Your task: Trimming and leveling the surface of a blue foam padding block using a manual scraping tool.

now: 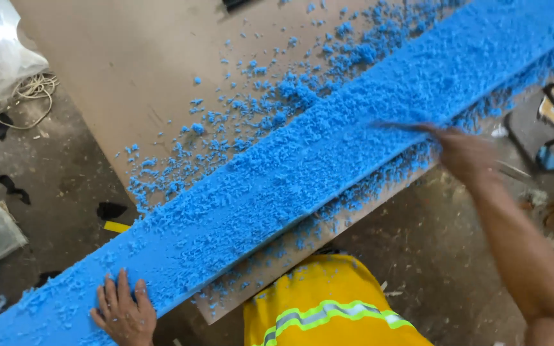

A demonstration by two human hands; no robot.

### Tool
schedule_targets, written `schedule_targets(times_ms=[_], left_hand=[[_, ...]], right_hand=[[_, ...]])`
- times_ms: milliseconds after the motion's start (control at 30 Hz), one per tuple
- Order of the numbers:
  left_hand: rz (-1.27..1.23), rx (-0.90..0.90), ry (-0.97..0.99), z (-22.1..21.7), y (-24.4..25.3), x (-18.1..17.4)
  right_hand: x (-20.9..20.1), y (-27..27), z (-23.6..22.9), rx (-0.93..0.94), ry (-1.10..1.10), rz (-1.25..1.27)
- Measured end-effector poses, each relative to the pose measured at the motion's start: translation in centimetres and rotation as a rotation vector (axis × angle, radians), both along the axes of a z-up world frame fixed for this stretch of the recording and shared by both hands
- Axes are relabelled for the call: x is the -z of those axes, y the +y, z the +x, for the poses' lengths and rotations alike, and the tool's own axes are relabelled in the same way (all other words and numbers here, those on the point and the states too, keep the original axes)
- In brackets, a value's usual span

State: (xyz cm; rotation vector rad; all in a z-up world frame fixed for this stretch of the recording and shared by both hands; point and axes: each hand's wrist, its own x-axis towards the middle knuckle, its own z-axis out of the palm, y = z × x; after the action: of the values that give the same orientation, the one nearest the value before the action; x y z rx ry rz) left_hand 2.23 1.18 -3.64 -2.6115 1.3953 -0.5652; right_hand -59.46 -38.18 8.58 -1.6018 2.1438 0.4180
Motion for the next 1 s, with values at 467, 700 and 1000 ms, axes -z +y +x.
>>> schedule_targets(times_ms=[467,700,1000], left_hand=[[0.008,-0.114,0.103,1.7,0.8,3.8],[-0.04,-0.022,-0.124,2.5,0.8,4.7],[-0.146,0.094,-0.033,4.4,1.1,6.9]], right_hand=[[1.6,-2.0,-7.6,-0.355,0.266,-0.222],[12.9,-0.4,-4.9,-0.397,-0.016,0.035],[6.7,3.2,-1.6,-0.577,0.018,-0.13]])
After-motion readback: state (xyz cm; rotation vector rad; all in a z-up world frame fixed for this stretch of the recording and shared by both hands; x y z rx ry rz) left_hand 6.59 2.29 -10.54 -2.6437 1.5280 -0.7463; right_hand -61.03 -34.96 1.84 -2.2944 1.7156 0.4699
